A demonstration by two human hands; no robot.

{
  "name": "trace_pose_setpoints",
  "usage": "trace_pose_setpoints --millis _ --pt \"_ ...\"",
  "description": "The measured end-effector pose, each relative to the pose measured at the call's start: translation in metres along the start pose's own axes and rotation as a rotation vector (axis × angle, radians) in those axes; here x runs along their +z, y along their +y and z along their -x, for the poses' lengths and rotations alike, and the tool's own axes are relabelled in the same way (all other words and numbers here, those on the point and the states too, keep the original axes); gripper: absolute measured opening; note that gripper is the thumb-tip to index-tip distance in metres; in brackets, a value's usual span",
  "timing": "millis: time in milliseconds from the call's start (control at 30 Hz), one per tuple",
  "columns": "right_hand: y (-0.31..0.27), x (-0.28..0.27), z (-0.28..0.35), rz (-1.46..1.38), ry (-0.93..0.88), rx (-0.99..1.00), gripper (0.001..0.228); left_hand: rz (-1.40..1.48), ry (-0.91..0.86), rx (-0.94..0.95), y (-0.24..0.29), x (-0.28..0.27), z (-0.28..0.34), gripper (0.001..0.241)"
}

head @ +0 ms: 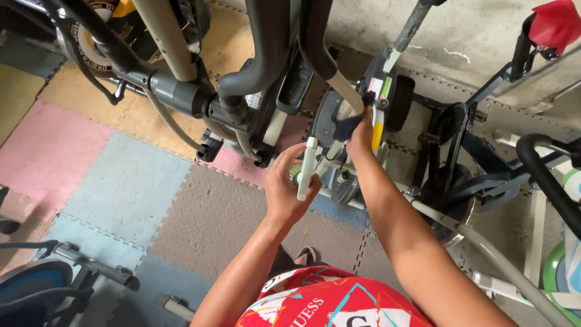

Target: Cleaning and wiping down various elliptical machines and exercise bikes using a spray bottle and cloth.

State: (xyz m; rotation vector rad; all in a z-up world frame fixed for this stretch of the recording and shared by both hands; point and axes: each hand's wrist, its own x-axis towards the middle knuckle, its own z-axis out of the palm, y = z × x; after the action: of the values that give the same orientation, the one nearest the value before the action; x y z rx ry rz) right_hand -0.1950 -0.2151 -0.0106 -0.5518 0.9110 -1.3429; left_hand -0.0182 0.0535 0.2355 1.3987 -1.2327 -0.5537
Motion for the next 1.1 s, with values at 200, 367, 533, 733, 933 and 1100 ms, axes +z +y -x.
trace_pose_setpoints --millis 200,367,533,733,933,1100 --pt "-0.033 0.064 0.055 0.117 0.034 -0.275 0.060 -0.048 0.041 0.009 0.008 -0.003 0.003 0.056" --pt "-0.071 0.129 0.105 0.852 -0.114 -0.968 0.050 -0.026 0.070 0.019 0.008 -0.002 0.012 0.055" --pt "-0.092 0.147 0.168 0.671 -0.380 -0.975 0.046 -0.020 0.087 -0.034 0.011 -0.011 0.022 0.057" --pt "-0.064 0.078 0.192 -0.366 -0.907 0.057 0.048 -0.093 0.114 -0.055 0.009 -0.026 0.051 0.057" --pt "-0.064 0.080 0.211 -0.595 -0.880 0.423 0.067 -0.149 0.036 -0.139 0.014 -0.033 0.088 0.058" --pt "-0.029 0.051 0.191 -0.288 -0.724 0.370 0.063 -0.197 -0.040 -0.159 0.013 -0.031 0.106 0.059"
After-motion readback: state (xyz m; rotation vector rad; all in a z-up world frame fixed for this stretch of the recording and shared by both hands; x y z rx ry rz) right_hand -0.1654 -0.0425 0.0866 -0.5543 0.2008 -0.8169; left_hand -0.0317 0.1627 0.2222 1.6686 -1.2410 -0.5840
